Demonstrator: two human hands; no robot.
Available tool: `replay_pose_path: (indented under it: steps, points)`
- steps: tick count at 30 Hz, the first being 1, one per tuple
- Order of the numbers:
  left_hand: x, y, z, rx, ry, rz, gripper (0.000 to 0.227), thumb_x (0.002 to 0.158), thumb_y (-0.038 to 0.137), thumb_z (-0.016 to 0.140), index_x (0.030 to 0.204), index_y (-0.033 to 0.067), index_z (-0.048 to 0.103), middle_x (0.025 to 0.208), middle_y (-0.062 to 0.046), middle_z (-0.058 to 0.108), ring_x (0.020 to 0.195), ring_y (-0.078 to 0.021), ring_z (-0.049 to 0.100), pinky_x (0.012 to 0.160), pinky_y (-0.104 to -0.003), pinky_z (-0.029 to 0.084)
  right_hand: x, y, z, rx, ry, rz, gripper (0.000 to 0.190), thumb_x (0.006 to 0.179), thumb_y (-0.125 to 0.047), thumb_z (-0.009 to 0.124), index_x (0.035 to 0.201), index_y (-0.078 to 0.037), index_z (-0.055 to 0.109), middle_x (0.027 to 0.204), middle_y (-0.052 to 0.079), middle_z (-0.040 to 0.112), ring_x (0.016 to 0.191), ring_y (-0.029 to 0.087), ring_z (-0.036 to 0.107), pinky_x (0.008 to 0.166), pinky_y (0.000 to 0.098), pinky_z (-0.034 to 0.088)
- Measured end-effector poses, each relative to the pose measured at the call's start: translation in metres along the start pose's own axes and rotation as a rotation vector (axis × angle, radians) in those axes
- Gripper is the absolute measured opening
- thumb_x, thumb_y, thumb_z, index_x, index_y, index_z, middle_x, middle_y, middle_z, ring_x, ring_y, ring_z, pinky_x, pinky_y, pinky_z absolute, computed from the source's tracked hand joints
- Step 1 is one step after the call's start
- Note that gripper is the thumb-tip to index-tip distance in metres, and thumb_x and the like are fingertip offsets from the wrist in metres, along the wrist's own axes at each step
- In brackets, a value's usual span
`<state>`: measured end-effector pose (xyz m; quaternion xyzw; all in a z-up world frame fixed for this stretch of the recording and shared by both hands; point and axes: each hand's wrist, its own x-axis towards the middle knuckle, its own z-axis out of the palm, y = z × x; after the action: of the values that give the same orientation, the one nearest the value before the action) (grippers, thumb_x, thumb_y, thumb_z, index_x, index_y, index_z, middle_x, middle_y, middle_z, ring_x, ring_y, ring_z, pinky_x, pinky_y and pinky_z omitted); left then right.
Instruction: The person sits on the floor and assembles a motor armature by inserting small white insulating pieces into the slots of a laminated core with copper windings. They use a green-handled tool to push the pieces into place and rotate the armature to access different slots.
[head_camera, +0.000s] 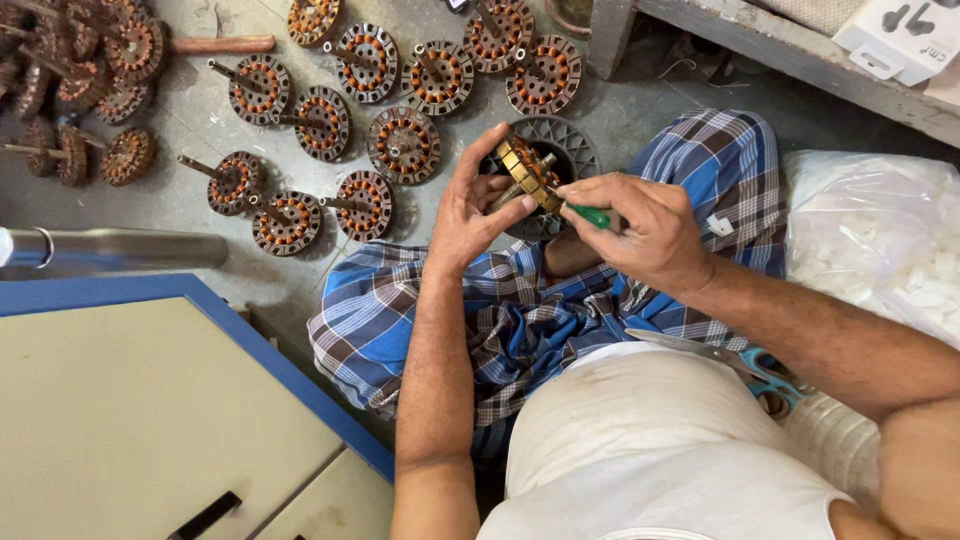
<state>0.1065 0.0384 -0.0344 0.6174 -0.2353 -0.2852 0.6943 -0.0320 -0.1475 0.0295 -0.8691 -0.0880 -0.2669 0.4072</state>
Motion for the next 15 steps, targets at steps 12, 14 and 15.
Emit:
replay_pose_path:
  steps: [12,14,15]
  points:
    - [-0.003,0.001,-0.002,0.012,-0.046,0.019,0.090,0.088,0.011,0.085,0.162,0.0160,0.035,0.148,-0.015,0.058,0.127,-0.0260,0.066,0.116,-0.048,0.054,-0.042,0.002,-0.028,-0.356,-1.364,0.270,0.041,0.083,-0.020,0.073,0.121,-0.015,0.063,0.096,0.012,0.075,0.090,0.032,0.073,0.076,0.0483,0.060]
    - [-0.003,0.000,-0.002,0.004,-0.043,0.003,0.090,0.088,0.011,0.085,0.162,0.0156,0.035,0.147,-0.016,0.059,0.127,-0.0262,0.067,0.116,-0.047,0.054,-0.050,0.002,-0.026,-0.399,-1.454,0.293,0.035,0.088,-0.022,0.070,0.121,-0.013,0.063,0.097,0.013,0.076,0.092,0.031,0.075,0.079,0.0472,0.060]
    - [-0.003,0.000,-0.002,0.001,-0.040,-0.005,0.090,0.088,0.011,0.085,0.162,0.0153,0.034,0.147,-0.017,0.060,0.127,-0.0263,0.067,0.116,-0.047,0.054,-0.050,0.003,-0.026,-0.421,-1.499,0.302,0.032,0.091,-0.023,0.069,0.121,-0.012,0.063,0.098,0.013,0.076,0.093,0.031,0.075,0.081,0.0466,0.061]
